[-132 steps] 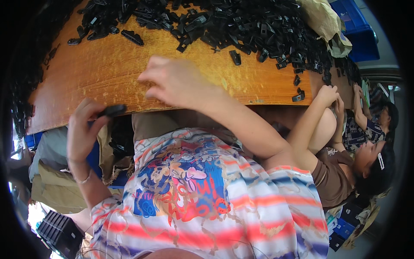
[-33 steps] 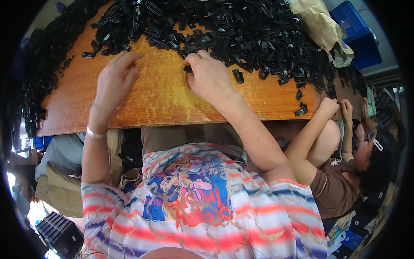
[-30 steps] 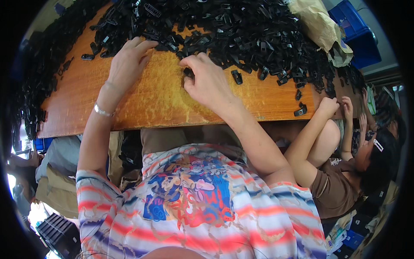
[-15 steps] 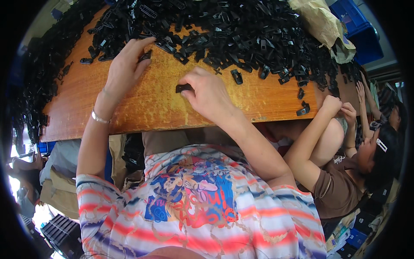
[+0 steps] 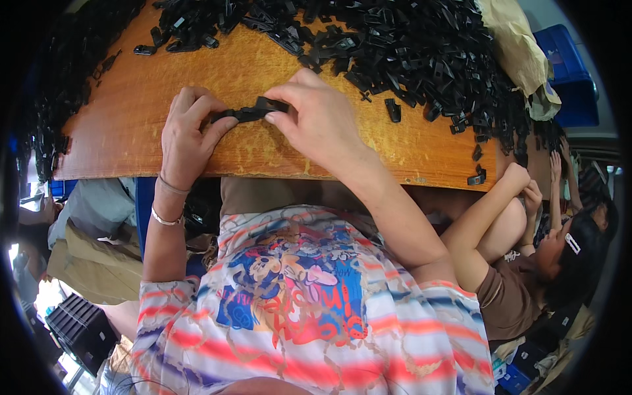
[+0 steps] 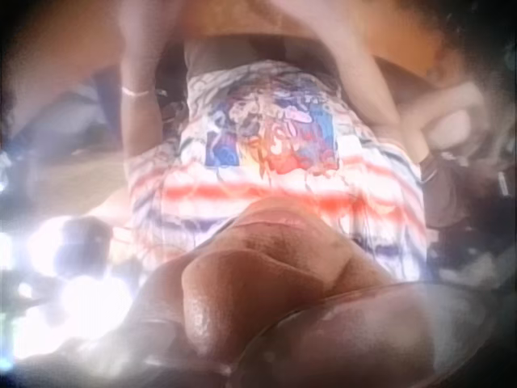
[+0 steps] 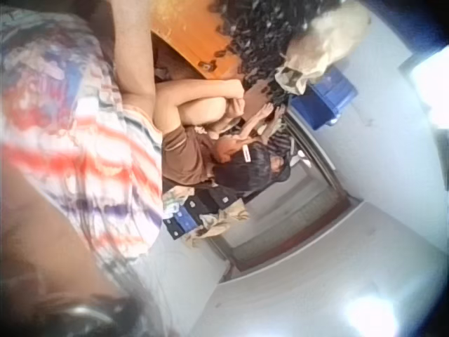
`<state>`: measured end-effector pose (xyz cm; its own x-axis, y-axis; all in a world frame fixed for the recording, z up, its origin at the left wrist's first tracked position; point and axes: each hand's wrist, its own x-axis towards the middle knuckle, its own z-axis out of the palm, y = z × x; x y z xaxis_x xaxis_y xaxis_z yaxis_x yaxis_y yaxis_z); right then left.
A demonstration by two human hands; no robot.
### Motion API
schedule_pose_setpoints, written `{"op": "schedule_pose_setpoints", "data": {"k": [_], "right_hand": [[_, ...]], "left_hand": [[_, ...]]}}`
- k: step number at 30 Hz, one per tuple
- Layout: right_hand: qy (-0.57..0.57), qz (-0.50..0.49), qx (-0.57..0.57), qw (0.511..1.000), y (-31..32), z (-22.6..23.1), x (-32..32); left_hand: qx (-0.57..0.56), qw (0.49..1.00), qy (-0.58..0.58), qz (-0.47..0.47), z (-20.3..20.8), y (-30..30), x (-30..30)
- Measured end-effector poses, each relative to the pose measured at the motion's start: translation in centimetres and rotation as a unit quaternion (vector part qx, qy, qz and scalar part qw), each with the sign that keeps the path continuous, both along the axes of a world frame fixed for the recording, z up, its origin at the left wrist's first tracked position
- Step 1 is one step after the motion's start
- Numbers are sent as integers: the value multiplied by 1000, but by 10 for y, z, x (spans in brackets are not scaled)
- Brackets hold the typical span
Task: The person assembles plastic components by fitting small plastic pieces into larger plastic parts by hand and stacks the assembled pieces on the table.
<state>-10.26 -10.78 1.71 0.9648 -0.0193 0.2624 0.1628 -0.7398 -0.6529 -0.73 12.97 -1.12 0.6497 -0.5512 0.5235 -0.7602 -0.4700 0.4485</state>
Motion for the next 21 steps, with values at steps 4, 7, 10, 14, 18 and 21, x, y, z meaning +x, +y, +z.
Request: {"op": "schedule_pose_setpoints", "data": {"k": [4,7,10,14,18,21], "right_hand": [[-26,18,-22,999,3,-20,12],[2,30,34,999,1,-24,16],[11,32,1,999,1,-19,15],[-5,25,-41,999,-1,-19,14],[-55,81,-50,994,-1,-21,22],[-47,99,-140,984,9,-18,38]], "left_hand": [[6,1000,25,-5,-3,3,-3],[5,1000,29,-3,-5,3,-3],[13,999,28,-4,-4,2,-3],[13,999,34,-11,-7,-1,-1],[3,999,23,-27,-8,-5,1],[-13,1000,12,-23,-13,-8,5]]}}
